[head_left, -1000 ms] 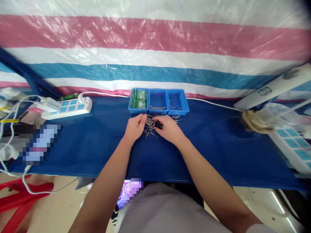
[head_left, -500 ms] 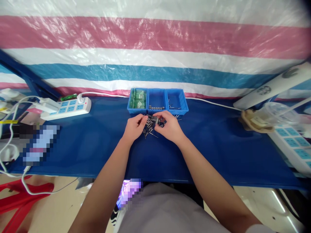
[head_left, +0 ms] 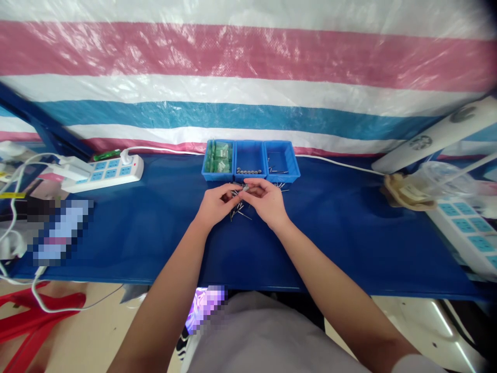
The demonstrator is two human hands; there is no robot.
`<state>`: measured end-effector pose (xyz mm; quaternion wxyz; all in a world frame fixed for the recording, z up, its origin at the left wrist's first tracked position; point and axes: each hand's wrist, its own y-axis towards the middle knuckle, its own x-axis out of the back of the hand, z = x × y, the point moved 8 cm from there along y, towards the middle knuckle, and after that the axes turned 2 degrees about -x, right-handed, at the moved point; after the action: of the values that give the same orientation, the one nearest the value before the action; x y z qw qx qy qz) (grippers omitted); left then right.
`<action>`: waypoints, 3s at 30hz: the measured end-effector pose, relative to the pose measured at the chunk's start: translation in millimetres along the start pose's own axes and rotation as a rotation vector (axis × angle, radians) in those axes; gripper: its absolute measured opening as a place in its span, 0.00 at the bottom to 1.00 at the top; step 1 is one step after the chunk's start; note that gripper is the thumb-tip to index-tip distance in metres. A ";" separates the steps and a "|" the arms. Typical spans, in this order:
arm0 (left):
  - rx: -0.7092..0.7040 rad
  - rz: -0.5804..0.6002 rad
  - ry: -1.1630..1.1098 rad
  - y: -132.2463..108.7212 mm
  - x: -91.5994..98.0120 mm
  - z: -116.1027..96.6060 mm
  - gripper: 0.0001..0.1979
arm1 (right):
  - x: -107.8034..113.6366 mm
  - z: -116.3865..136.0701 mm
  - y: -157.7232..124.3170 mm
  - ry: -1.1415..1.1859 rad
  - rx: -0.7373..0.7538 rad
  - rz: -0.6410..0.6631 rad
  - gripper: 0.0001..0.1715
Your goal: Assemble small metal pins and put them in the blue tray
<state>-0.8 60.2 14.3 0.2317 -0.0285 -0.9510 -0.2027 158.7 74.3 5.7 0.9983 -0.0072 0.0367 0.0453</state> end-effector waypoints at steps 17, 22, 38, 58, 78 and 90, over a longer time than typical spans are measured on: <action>0.021 -0.020 0.079 1.1 3.7 3.2 0.16 | -2.1 8.3 -2.4 -0.051 0.060 0.028 0.17; 0.006 -0.035 0.089 1.4 4.7 0.9 0.17 | 0.9 8.8 -1.1 -0.037 0.060 -0.004 0.19; 0.019 -0.014 0.117 0.5 6.3 -1.2 0.18 | -7.3 4.1 -3.5 -0.061 0.045 0.051 0.16; 0.008 -0.012 0.049 0.1 4.3 1.5 0.15 | -6.1 8.2 -4.2 -0.113 0.071 0.040 0.20; -0.018 -0.014 0.014 1.4 4.2 0.8 0.15 | -6.2 9.9 -3.4 -0.117 0.108 0.080 0.18; -0.034 -0.068 0.027 0.9 6.0 0.2 0.11 | -3.8 4.0 -0.1 -0.125 0.051 0.067 0.19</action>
<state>-6.1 60.9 17.2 0.2368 0.0026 -0.9447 -0.2269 155.2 73.9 10.0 0.9964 0.0221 -0.0246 0.0782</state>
